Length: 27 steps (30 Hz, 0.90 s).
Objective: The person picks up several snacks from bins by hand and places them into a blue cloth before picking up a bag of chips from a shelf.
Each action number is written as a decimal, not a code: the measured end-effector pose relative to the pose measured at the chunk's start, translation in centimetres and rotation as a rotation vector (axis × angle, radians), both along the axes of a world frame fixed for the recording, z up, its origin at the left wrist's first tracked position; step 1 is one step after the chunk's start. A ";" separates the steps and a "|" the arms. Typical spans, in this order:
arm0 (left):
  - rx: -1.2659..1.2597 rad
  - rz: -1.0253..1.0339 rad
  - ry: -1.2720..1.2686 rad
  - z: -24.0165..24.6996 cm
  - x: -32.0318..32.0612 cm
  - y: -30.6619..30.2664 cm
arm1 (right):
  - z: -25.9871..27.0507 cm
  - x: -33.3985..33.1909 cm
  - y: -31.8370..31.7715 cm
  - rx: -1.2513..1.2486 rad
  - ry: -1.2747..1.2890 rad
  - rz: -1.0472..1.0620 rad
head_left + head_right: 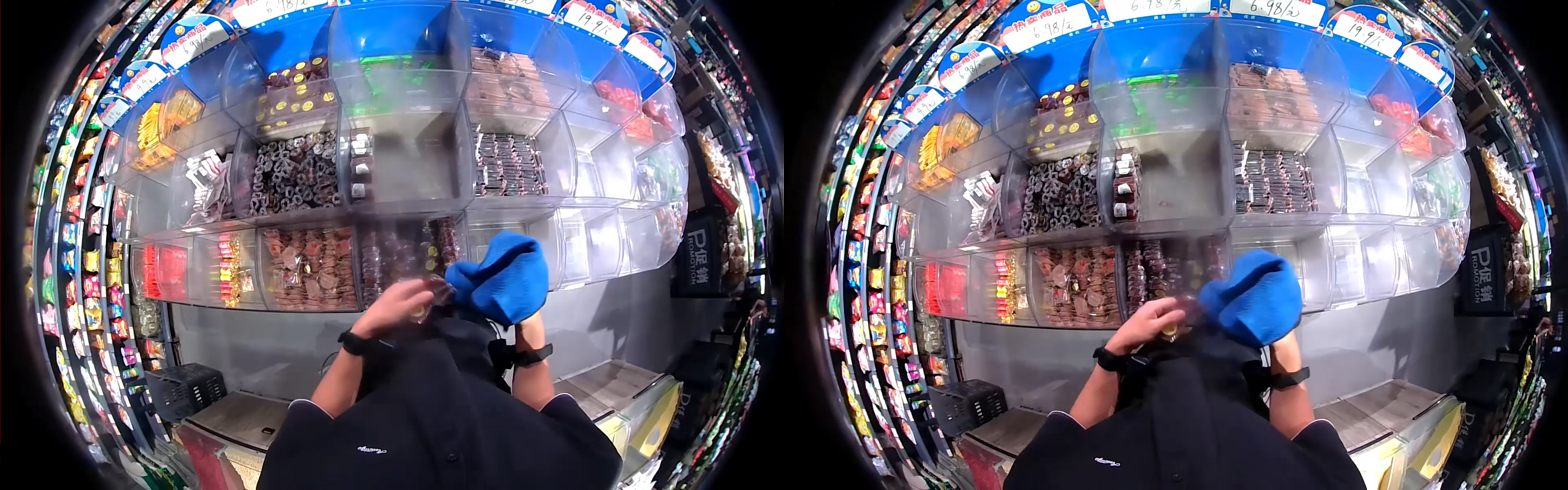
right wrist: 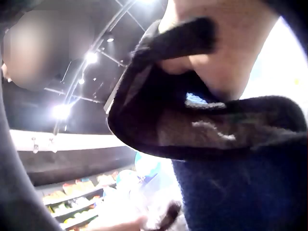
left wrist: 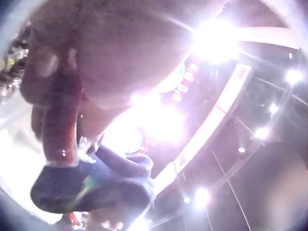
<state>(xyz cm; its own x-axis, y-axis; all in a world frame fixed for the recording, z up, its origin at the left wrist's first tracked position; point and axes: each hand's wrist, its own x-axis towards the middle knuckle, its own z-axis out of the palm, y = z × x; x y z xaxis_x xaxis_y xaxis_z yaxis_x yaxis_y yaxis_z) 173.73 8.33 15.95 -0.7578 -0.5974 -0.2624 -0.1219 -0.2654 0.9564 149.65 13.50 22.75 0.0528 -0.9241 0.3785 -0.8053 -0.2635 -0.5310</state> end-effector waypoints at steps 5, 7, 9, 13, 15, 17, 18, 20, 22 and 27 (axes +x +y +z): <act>0.058 0.279 -0.368 -11.2 -0.2 -1.5 | 0.3 -4.2 1.4 0.032 -0.205 -0.139; 0.064 0.316 -0.401 -12.1 -0.3 -2.0 | 0.0 -4.8 1.9 0.052 -0.282 -0.144; 0.119 0.333 -0.477 -12.8 -0.5 -2.6 | -0.6 -5.4 2.1 0.073 -0.349 -0.134; 0.050 0.360 -0.405 -17.7 0.0 -2.9 | -1.2 -6.4 1.8 0.094 -0.477 -0.089; 0.178 0.387 -0.326 -14.3 -1.1 -3.0 | -1.2 -6.8 1.2 0.093 -0.518 -0.047; 0.235 0.363 -0.156 -6.7 -3.1 -2.7 | -0.8 -7.0 0.2 0.081 -0.541 0.022; 0.131 0.376 -0.126 -3.4 -4.3 -2.4 | -0.6 -7.0 -0.4 0.069 -0.544 0.064; -0.077 0.403 -0.063 2.0 -7.0 -1.9 | -0.3 -7.1 -1.9 0.026 -0.508 0.166; -0.083 0.367 -0.014 5.1 -8.8 -1.2 | -0.6 -6.8 -3.0 0.003 -0.458 0.249; -0.531 0.315 -0.217 9.8 -13.6 0.4 | -1.6 -5.8 -2.2 0.435 -1.142 0.288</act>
